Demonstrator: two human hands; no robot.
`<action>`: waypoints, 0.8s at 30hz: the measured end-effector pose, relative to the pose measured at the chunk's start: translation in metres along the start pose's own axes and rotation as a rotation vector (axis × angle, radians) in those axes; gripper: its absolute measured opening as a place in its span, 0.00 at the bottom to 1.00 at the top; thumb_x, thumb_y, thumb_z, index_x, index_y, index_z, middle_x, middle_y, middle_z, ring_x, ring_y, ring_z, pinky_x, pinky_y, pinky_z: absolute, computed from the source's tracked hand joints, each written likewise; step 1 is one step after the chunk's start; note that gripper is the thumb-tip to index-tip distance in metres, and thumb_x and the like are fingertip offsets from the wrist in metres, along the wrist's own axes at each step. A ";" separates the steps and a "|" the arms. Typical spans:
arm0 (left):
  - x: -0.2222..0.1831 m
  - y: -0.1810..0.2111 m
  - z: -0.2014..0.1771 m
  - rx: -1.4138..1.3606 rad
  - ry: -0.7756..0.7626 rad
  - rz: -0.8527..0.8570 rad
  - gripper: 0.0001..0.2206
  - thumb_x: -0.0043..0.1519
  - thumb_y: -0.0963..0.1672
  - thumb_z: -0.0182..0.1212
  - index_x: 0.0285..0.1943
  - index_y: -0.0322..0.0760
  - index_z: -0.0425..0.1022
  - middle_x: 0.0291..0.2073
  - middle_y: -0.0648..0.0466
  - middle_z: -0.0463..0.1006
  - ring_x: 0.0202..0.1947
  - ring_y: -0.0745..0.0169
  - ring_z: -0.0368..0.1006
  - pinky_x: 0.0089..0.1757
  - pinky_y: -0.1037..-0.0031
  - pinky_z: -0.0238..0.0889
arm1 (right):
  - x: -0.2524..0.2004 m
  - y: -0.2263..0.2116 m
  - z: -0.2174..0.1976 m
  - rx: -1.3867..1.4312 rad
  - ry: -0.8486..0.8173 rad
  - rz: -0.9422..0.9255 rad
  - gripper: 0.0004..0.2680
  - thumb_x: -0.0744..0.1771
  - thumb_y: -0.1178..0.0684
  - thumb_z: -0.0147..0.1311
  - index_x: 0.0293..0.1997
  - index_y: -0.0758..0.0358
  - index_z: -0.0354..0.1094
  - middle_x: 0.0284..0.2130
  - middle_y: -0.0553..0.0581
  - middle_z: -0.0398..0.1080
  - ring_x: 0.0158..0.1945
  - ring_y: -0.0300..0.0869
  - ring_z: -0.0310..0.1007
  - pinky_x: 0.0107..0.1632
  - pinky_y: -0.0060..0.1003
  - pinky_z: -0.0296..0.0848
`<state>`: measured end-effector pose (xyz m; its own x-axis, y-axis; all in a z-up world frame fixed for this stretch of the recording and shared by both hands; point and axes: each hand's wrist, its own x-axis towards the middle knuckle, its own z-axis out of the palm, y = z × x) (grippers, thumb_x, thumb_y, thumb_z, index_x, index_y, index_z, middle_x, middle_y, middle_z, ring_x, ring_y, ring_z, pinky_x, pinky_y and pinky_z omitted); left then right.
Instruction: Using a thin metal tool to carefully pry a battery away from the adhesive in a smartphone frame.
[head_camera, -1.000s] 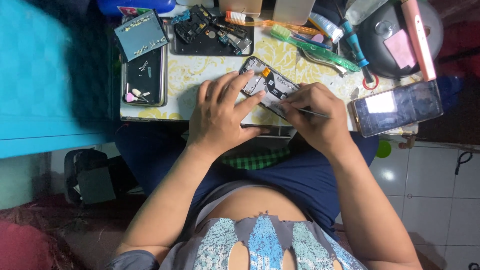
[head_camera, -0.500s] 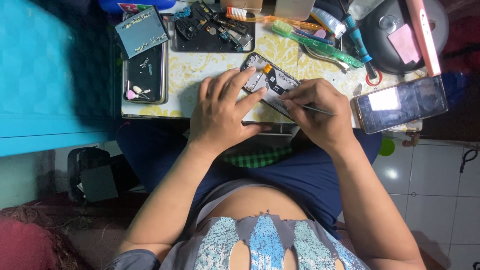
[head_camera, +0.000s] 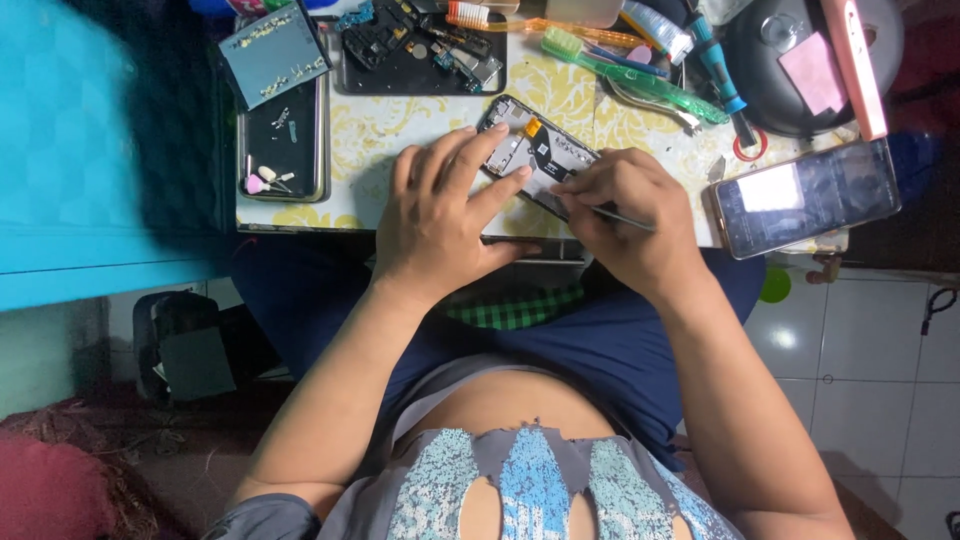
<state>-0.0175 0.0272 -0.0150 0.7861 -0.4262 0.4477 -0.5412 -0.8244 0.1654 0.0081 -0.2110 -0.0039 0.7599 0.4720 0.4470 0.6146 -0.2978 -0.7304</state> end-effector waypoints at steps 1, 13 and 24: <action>-0.001 0.000 0.001 -0.001 0.007 0.000 0.30 0.57 0.64 0.72 0.60 0.50 0.82 0.65 0.50 0.69 0.62 0.46 0.67 0.53 0.51 0.61 | -0.003 0.002 -0.002 0.009 0.002 0.019 0.08 0.68 0.68 0.60 0.36 0.67 0.63 0.40 0.63 0.76 0.46 0.55 0.75 0.52 0.49 0.74; 0.000 0.001 -0.001 0.091 -0.006 0.076 0.29 0.59 0.62 0.72 0.61 0.48 0.78 0.62 0.52 0.74 0.63 0.49 0.67 0.53 0.54 0.63 | -0.003 0.002 -0.006 0.079 0.007 0.104 0.07 0.69 0.67 0.59 0.37 0.68 0.62 0.39 0.67 0.74 0.46 0.55 0.77 0.52 0.49 0.75; -0.003 0.013 0.003 0.049 -0.135 0.067 0.22 0.56 0.56 0.79 0.57 0.57 0.81 0.69 0.51 0.58 0.66 0.44 0.59 0.58 0.44 0.58 | -0.003 0.002 -0.013 0.063 -0.061 0.232 0.06 0.72 0.60 0.57 0.43 0.67 0.62 0.44 0.69 0.76 0.46 0.55 0.79 0.42 0.46 0.77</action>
<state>-0.0264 0.0166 -0.0164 0.7836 -0.5242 0.3335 -0.5811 -0.8083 0.0950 0.0093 -0.2238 0.0001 0.8640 0.4466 0.2326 0.4090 -0.3528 -0.8416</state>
